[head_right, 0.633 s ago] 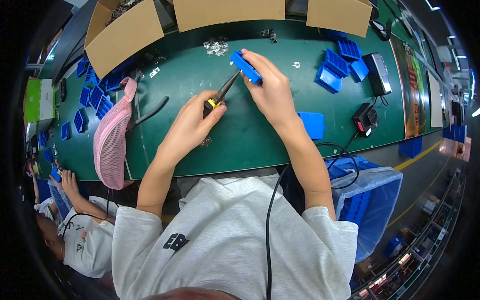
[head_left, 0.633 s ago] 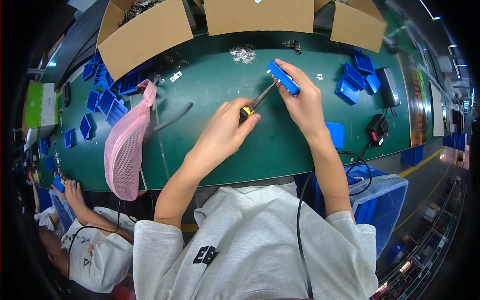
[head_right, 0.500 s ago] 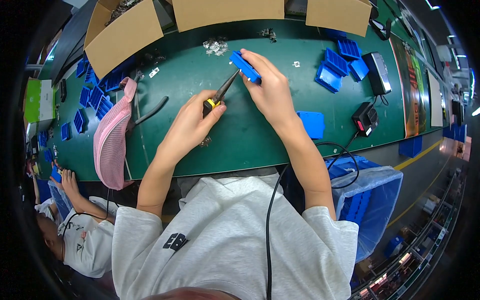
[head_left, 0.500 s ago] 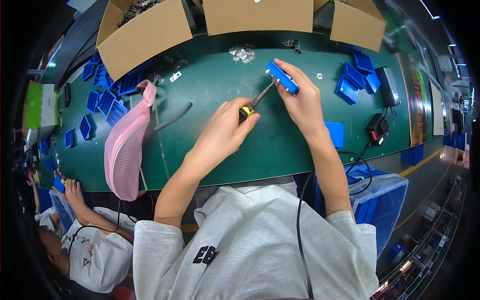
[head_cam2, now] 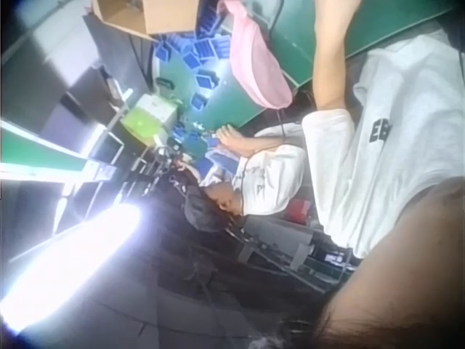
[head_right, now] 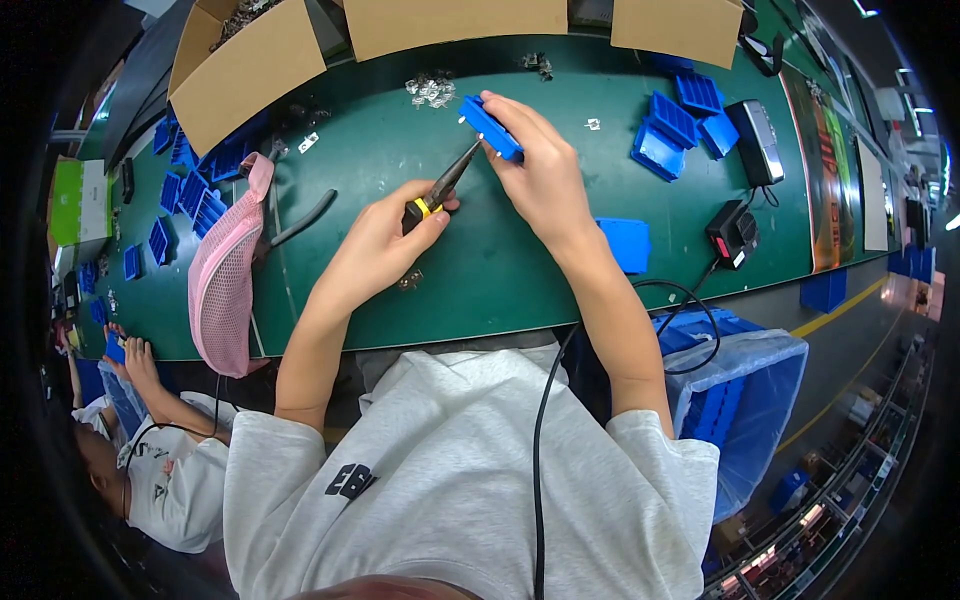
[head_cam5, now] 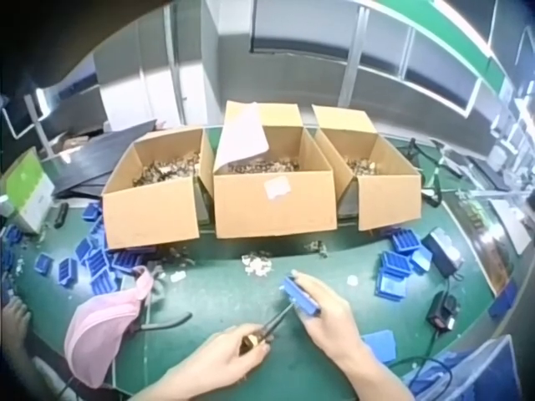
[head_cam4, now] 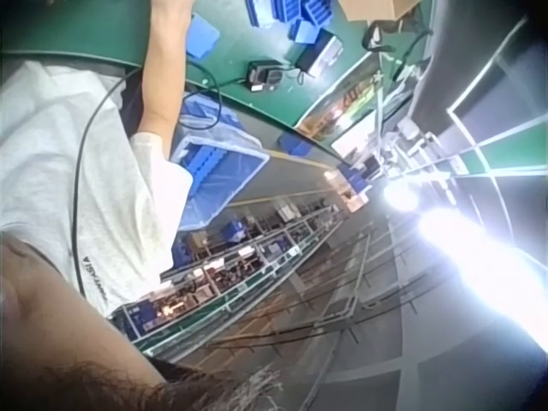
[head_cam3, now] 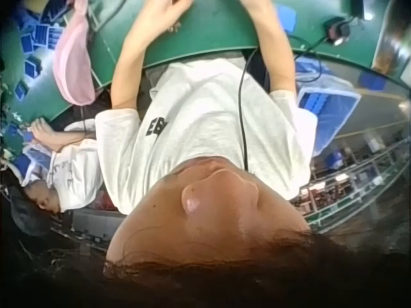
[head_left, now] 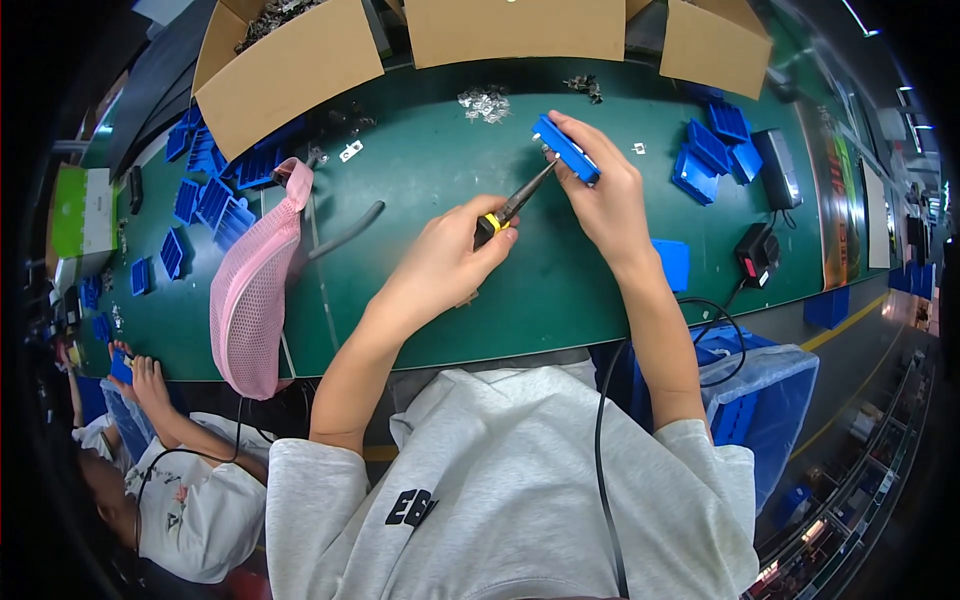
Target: The person assembles metal contacts into blue plastic battery holders by hand at a factory workbench.
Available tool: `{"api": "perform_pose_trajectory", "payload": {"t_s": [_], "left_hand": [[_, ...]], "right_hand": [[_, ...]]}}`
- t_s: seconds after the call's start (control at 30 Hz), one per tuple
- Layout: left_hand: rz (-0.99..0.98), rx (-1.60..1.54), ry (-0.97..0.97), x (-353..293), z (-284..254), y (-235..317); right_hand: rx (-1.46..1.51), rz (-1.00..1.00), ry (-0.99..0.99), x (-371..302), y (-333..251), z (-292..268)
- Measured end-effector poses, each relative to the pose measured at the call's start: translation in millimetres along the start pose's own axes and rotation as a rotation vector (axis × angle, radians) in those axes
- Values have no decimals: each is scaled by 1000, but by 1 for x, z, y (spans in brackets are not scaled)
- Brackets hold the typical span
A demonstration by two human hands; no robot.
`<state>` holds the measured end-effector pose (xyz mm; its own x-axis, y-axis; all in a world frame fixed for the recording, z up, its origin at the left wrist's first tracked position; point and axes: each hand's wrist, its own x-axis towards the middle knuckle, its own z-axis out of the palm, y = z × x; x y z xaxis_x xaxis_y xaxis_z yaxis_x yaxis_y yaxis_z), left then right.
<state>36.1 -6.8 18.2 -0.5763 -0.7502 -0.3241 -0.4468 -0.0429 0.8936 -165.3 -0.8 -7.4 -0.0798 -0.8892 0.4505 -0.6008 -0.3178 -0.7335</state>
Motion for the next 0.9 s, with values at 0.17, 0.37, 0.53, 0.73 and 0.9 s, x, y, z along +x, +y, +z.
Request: {"api": "perform_pose_trajectory", "payload": {"t_s": [0.17,0.37,0.53,0.73,0.9], "left_hand": [[9,-6,9,1,1,-4],[29,6,28,1,2,-7],[86,19,59,1,3,-6],[22,-7,49,-1,2,-2],[110,42,79,0,3,-4]], "right_hand": [[15,8,-8,-1,-2,0],[-8,-15,0,0,-3,0],[-10,-9,-2,0,-4,-1],[-30,-21,-5,0,-5,-2],[-25,-30,-2,-1,-4,-1]]}}
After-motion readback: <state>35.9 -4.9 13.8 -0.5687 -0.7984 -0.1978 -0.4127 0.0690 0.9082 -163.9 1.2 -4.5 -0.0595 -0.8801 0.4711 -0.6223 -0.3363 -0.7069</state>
